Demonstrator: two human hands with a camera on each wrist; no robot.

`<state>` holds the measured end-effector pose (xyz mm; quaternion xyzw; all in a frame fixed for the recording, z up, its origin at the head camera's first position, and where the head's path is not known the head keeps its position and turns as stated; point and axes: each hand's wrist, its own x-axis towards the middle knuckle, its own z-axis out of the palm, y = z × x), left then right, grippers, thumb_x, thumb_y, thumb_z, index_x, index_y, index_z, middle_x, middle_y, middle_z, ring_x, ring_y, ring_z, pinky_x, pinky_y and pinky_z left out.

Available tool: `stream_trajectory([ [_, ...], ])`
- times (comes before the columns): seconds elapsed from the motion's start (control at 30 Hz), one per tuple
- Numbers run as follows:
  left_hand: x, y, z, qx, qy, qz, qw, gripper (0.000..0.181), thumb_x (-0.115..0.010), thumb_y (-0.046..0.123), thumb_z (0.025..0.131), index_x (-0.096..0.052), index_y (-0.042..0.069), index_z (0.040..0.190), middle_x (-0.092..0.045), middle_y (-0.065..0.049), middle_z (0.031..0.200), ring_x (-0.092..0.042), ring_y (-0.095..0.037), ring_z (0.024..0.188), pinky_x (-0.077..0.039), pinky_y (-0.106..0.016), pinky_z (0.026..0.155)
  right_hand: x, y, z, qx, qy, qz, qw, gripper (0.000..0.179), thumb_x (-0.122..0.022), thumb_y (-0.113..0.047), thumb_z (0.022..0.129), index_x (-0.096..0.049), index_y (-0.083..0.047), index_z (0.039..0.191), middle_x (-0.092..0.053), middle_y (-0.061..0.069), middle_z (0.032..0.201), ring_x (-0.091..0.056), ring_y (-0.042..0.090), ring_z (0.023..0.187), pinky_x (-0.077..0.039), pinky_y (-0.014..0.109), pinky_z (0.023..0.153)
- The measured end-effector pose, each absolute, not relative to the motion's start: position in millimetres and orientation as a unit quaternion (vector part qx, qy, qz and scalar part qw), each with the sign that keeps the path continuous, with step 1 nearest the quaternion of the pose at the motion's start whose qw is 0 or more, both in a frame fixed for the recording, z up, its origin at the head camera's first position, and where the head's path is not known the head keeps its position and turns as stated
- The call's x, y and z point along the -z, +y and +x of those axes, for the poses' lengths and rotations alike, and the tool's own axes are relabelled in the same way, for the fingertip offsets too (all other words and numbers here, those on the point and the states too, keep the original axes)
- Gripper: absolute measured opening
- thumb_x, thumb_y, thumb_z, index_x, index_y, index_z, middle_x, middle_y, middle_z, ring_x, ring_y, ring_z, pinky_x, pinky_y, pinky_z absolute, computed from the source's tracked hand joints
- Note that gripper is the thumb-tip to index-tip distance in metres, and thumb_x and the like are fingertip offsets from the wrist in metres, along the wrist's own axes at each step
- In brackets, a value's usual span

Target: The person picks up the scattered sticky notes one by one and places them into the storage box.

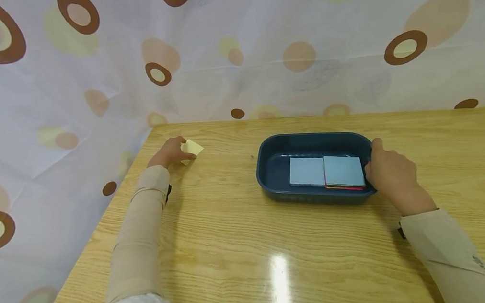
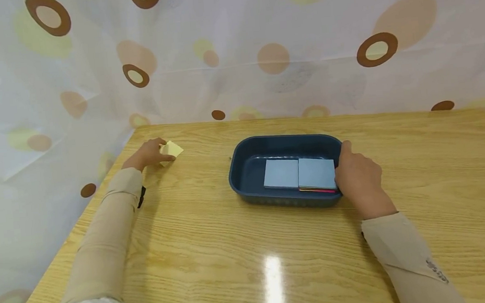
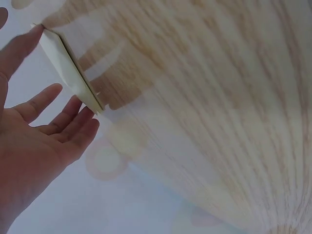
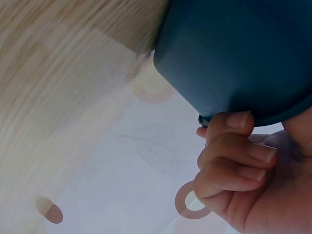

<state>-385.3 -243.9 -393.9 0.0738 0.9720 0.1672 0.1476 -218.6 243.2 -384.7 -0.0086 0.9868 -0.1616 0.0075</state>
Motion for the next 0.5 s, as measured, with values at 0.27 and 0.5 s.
stream_trajectory([
  [0.27,393.2,-240.0,-385.7,-0.155,0.972,0.056,0.165,0.068,-0.065,0.035,0.090,-0.038,-0.004,0.139,-0.024,-0.032,0.143,-0.019,-0.050,0.136,-0.030,-0.058,0.104,385.9,243.0,-219.1,0.164,0.986,-0.009,0.000,0.045,-0.050,-0.007,0.093,-0.028,0.018,0.124,-0.050,0.019,0.057,-0.049,0.031,0.047,-0.039,0.038,0.041],
  [0.5,393.2,-239.2,-383.8,-0.133,0.974,0.054,0.177,0.066,-0.061,0.038,0.091,-0.041,-0.003,0.137,-0.026,-0.031,0.142,-0.016,-0.050,0.136,-0.027,-0.061,0.103,385.4,243.9,-219.8,0.163,0.987,-0.002,0.012,0.045,-0.049,-0.008,0.094,-0.027,0.018,0.124,-0.050,0.020,0.058,-0.050,0.032,0.050,-0.040,0.039,0.043],
])
